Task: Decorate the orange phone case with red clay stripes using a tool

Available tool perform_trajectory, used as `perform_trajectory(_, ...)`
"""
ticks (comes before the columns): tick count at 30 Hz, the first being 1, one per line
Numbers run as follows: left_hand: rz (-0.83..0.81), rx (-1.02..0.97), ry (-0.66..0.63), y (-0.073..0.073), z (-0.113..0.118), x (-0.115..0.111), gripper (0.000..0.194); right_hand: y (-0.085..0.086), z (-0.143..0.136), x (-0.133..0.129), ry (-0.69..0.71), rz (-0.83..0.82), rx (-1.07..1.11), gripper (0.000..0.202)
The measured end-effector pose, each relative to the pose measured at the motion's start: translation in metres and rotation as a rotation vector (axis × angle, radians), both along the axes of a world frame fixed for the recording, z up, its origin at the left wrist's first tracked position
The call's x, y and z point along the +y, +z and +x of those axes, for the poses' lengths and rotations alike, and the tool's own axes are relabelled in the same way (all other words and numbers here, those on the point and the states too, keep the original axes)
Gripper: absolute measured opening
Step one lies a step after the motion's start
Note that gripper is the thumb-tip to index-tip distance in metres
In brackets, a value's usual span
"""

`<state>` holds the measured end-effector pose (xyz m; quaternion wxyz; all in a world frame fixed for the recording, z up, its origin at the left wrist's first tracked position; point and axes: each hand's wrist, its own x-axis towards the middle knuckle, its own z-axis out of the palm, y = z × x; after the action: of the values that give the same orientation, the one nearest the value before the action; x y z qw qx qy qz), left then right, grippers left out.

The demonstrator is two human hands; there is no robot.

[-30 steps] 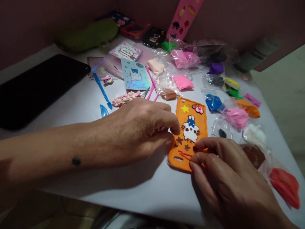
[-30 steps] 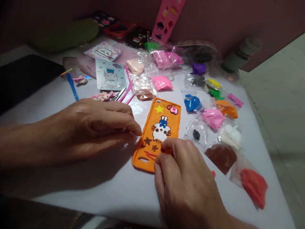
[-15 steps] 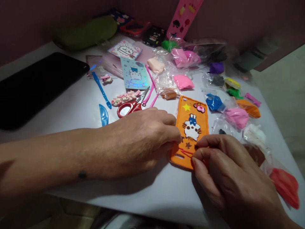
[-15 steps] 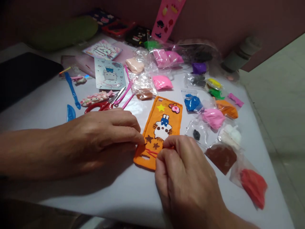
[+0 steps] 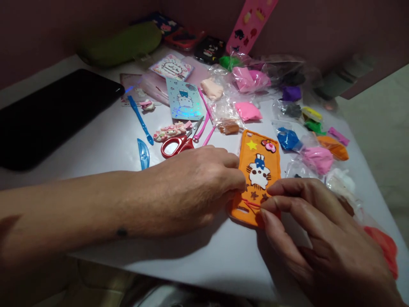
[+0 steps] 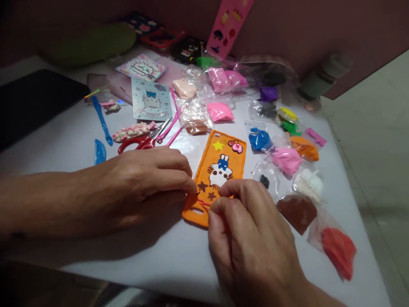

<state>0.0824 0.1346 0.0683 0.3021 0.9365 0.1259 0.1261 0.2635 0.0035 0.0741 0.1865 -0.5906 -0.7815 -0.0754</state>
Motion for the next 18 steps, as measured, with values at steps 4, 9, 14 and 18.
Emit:
perform_trajectory(4,0.001,-0.014,0.008,-0.002,0.000,0.000,0.017,0.003,-0.001,0.000,0.012,0.014,-0.027,0.016)
perform_trajectory(9,-0.037,-0.169,0.021,-0.007,-0.001,-0.001,0.016,0.003,0.000,-0.001,-0.016,0.028,-0.043,0.012)
perform_trajectory(14,-0.072,-0.254,0.036,-0.013,0.003,-0.003,0.015,0.004,-0.003,0.004,-0.031,0.034,-0.028,0.012)
perform_trajectory(18,-0.035,-0.265,0.040,-0.014,0.007,-0.008,0.012,0.004,-0.013,0.013,-0.074,0.077,0.023,0.014)
